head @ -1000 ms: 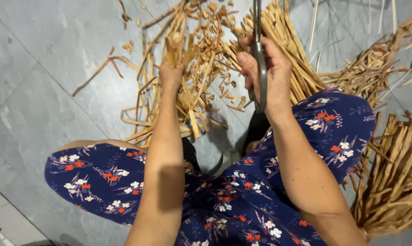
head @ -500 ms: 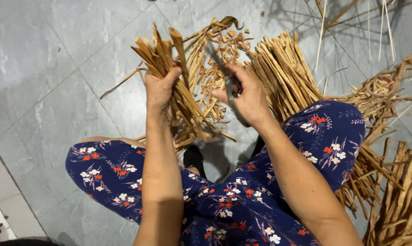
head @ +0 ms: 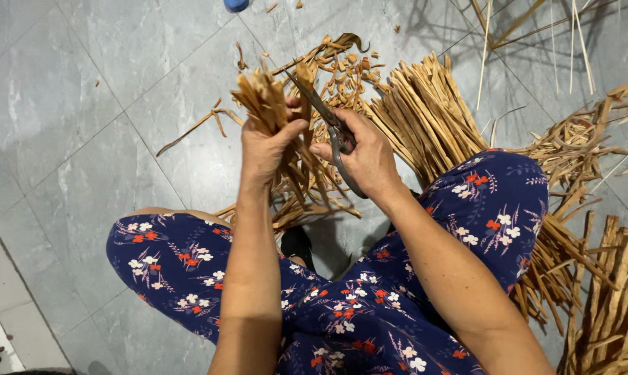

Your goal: The person sits on the floor and uses scissors to trim dark, damaged ends off bundles of dried palm leaves, working through the leaves one bundle at a time. They set trimmed leaves aside and gather new untrimmed bundles from the floor as they go.

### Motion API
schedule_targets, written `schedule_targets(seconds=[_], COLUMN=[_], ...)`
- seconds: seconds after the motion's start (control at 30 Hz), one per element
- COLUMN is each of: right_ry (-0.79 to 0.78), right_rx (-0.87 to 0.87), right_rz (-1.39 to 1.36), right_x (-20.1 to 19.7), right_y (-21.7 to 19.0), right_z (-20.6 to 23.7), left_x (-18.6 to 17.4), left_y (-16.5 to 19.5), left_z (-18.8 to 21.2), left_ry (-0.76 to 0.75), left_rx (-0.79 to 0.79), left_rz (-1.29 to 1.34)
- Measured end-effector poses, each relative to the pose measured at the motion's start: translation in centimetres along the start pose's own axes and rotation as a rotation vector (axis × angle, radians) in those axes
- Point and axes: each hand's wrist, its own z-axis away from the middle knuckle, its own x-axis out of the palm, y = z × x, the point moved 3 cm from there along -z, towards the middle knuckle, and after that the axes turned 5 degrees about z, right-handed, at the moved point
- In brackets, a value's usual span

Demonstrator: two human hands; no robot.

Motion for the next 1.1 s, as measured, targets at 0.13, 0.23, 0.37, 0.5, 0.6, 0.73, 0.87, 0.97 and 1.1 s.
schedule_targets(seconds=[0.13, 0.23, 0.37, 0.5, 0.6, 0.73, 0.87, 0.97, 1.1], right_ry=[0.006, -0.029, -0.022, 0.034, 0.018, 0.019, 0.045, -0.030, 0.039], right_rx=[-0.083, -0.051, -0.056, -0.107, -0.084, -0.060, -0.033, 0.186, 0.114], right_rz=[0.026, 0.023, 0.035, 0.069, 0.028, 0.022, -0.042, -0.323, -0.598], right_x=[0.2, 0.4, 0.5, 0.4, 0.6, 0.8, 0.9, 1.6, 1.2], right_y=[-0.6, -0.6, -0.5, -0.5, -0.2, 0.2, 0.8, 1.8, 2.2], right_z=[-0.1, -0.1, -0.2, -0.3, -0.3, -0.3, -0.5, -0.8, -1.3], left_x=[-0.2, -0.8, -1.0, -0.1, 0.3, 0.6, 0.8, 0.9, 1.8], left_y=[-1.6, -2.2, -2.1, -1.9, -2.0, -2.0, -1.6, -1.0, -0.1], left_z=[-0.7, -0.9, -0.7, -0.2, 0.0, -0.1, -0.4, -0.1, 0.5], left_ry=[0.101, 0.085, 0.093, 0.053, 0.036, 0.033, 0.053, 0.026, -0.139], left_rx=[0.069, 0.062, 0.009, 0.039, 0.034, 0.007, 0.030, -0.018, -0.036], left_rz=[-0.090, 0.047, 0.066, 0.212, 0.295, 0.328, 0.333, 0.332, 0.238])
